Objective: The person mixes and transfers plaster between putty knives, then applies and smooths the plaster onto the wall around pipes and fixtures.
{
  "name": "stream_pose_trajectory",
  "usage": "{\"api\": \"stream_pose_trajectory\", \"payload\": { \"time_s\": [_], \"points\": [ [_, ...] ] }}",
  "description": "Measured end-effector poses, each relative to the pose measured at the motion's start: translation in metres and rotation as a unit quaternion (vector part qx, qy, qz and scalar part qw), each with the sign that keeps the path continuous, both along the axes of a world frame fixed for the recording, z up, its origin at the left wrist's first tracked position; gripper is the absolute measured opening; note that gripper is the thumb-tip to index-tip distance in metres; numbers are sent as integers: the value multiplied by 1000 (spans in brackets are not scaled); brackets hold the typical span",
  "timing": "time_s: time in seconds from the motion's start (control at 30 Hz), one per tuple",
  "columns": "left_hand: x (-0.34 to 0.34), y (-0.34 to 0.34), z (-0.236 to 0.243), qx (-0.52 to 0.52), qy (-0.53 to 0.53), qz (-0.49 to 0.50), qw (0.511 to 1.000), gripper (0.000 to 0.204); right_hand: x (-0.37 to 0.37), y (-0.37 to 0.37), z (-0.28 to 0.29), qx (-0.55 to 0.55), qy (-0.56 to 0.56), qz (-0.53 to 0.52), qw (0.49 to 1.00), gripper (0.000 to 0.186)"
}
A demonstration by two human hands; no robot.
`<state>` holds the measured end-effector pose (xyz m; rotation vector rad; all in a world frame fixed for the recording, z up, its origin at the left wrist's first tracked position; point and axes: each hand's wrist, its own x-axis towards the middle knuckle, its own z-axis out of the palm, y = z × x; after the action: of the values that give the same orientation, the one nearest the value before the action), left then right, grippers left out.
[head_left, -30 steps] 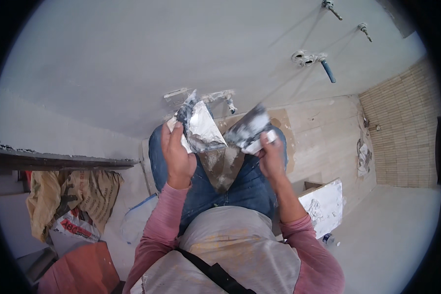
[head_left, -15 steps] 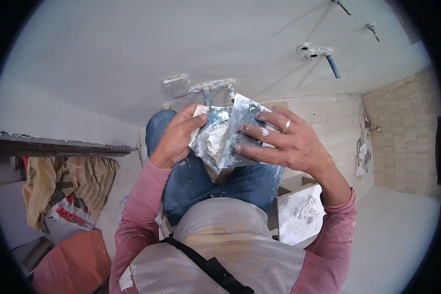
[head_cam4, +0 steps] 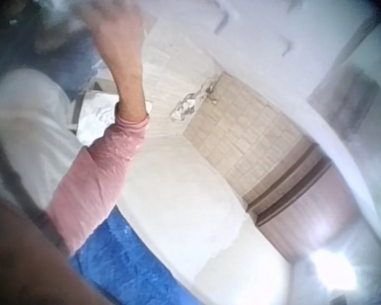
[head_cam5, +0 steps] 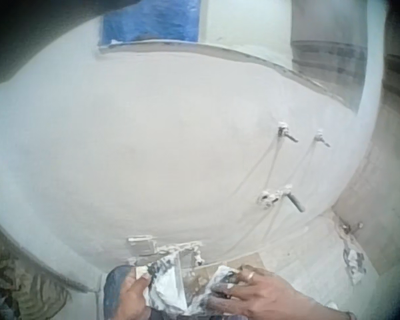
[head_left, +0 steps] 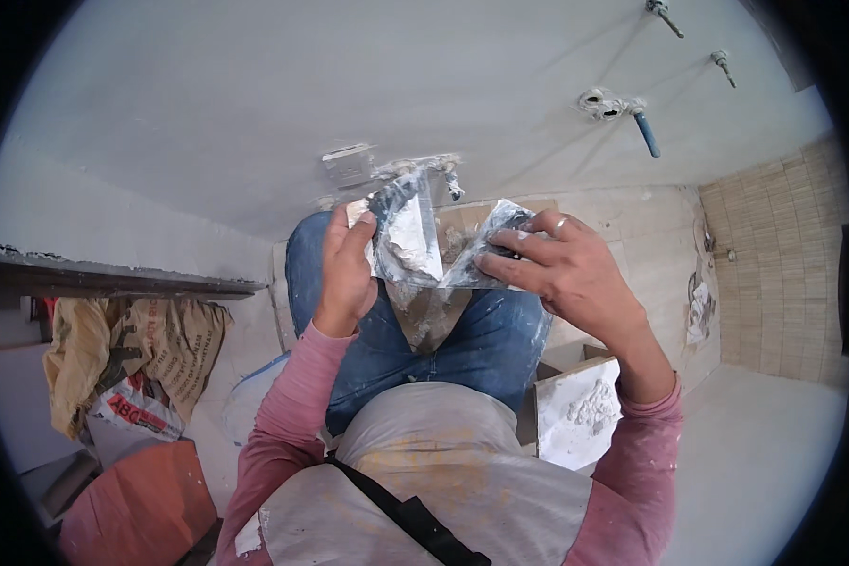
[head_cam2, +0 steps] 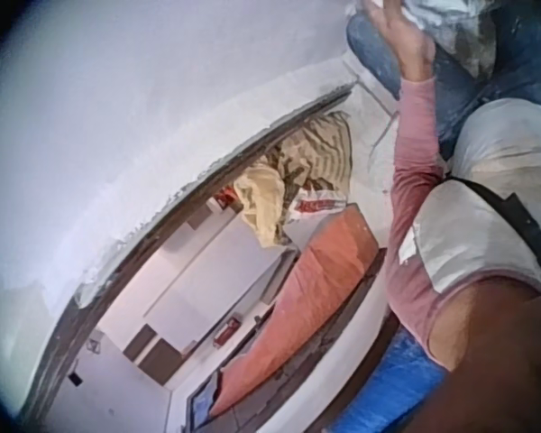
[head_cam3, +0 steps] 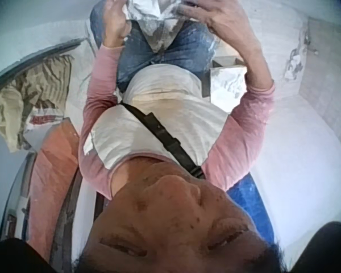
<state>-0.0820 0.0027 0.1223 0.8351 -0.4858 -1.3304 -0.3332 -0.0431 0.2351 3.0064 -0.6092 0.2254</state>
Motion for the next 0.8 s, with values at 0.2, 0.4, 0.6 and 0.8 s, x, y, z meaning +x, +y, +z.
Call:
{"api": "stream_pose_trajectory", "payload": {
  "time_s": [0.2,0.4,0.6,0.8],
  "points": [
    [-1,0,-5,-5,-23,-27,999,28,22,9,-10,6,-92,42,995,34],
    [-3,-3,-11,-18,-47,-8,999,24,19,14,-10,26,-1,32,999,34],
    [11,-1,-23,44,-23,131,990,20,-5,-4,-18,160,-117,-43,979,48],
    [-36,11,-52,64,51,153,985,18,46,32,-72,189,-446,-110,868,59]
  ]
}}
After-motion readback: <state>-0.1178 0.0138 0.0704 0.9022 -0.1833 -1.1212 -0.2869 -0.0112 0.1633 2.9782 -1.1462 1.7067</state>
